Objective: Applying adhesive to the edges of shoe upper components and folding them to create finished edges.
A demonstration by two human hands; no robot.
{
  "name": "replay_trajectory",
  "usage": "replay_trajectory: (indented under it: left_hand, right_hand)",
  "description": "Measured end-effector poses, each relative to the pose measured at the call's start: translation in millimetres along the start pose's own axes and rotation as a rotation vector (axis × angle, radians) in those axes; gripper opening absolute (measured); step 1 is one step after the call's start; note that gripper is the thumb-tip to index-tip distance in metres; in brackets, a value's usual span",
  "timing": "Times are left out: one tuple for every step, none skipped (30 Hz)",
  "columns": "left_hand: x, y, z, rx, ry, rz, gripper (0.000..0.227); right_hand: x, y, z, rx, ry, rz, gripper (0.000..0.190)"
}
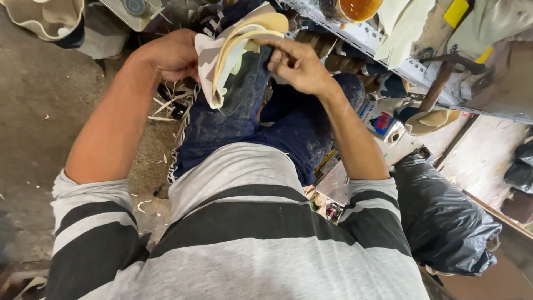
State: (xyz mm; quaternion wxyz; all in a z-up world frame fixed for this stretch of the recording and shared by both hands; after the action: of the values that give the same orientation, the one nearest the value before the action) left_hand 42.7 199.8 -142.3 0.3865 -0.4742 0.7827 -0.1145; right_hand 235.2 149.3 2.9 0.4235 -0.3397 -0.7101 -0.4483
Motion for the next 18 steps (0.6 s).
replay_trajectory:
  left_hand:
    - [2.0, -1.5, -0.4, 0.000, 0.000, -0.042, 0.012]
    - [3.0, -1.8, -3.3, 0.002, 0.005, -0.044, 0.012]
    - [2.3, -2.1, -6.3, 0.002, -0.011, -0.037, 0.008]
    - [0.2, -1.8, -9.6, 0.001, -0.029, -0.028, 0.006]
    - [-0.1, -6.2, -13.4, 0.001, -0.026, -0.028, 0.006]
    - [-0.5, -7.2, -17.4, -0.036, -0.025, 0.006, 0.004]
    - [-0.9, -8.7, -21.6, -0.074, -0.024, 0.039, 0.004]
    - [0.6, -11.2, -27.5, -0.074, -0.021, 0.043, 0.004]
    - [2.1, -9.6, -33.9, -0.124, -0.020, 0.010, 0.007]
    - [4.1, -8.2, -40.7, -0.174, -0.019, -0.022, 0.011]
    - [14.6, -6.9, -41.2, -0.173, -0.017, -0.018, 0.011]
    - [14.7, -4.5, -42.0, -0.171, -0.110, -0.026, 0.015]
    - [15.1, -2.5, -43.4, -0.168, -0.204, -0.034, 0.019]
    - [22.6, 0.6, -41.9, -0.165, -0.196, -0.027, 0.019]
    - [14.5, 4.0, -45.0, -0.171, -0.371, -0.018, 0.020]
    - [5.8, 6.6, -49.7, -0.171, -0.549, -0.007, 0.021]
    - [4.6, 3.8, -49.2, -0.163, -0.543, 0.002, 0.021]
    - [-3.8, -1.9, -51.7, -0.127, -0.619, 0.012, 0.020]
  right_hand:
    - [3.9, -8.8, -4.0, 0.076, 0.048, 0.021, 0.055]
    - [-2.8, -15.3, -12.1, 0.076, 0.043, 0.023, 0.055]
    - [-10.0, -21.0, -20.4, 0.067, 0.032, 0.029, 0.050]
    - [-16.8, -26.5, -27.7, 0.057, 0.023, 0.036, 0.046]
    - [-19.7, -35.7, -36.1, 0.056, 0.022, 0.037, 0.046]
    - [-18.6, -43.9, -44.7, 0.040, 0.066, 0.006, 0.043]
    - [-17.3, -52.3, -53.9, 0.025, 0.110, -0.026, 0.040]
    - [-10.1, -61.8, -59.7, 0.021, 0.110, -0.024, 0.040]
    - [4.0, -70.6, -66.6, 0.004, 0.186, -0.076, 0.044]
    - [18.1, -79.8, -74.5, -0.015, 0.262, -0.127, 0.049]
    - [30.8, -79.6, -77.8, -0.019, 0.262, -0.125, 0.049]
    - [45.4, -81.8, -80.2, 0.010, 0.289, -0.098, 0.043]
    - [59.8, -83.8, -83.1, 0.039, 0.317, -0.072, 0.037]
    - [53.9, -79.7, -78.4, 0.030, 0.314, -0.066, 0.037]
    - [50.4, -70.6, -74.8, -0.045, 0.339, -0.118, 0.033]
    - [47.1, -60.8, -72.0, -0.123, 0.363, -0.173, 0.032]
    - [49.9, -51.2, -64.0, -0.135, 0.359, -0.172, 0.032]
    - [50.0, -43.6, -54.1, -0.111, 0.326, -0.240, 0.037]
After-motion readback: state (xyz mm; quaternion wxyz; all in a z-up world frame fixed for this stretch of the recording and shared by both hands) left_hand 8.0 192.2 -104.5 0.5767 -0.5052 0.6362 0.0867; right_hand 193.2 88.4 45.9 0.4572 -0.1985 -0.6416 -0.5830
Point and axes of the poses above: each hand's wrist, its own z-axis towards the middle knuckle, its own y-axis out of the back of the hand, x = y × z, the point moved 9 cm from there along z, towards the middle knuckle, and after that the axes turned 7 degrees about -z, right-handed, at the moved point
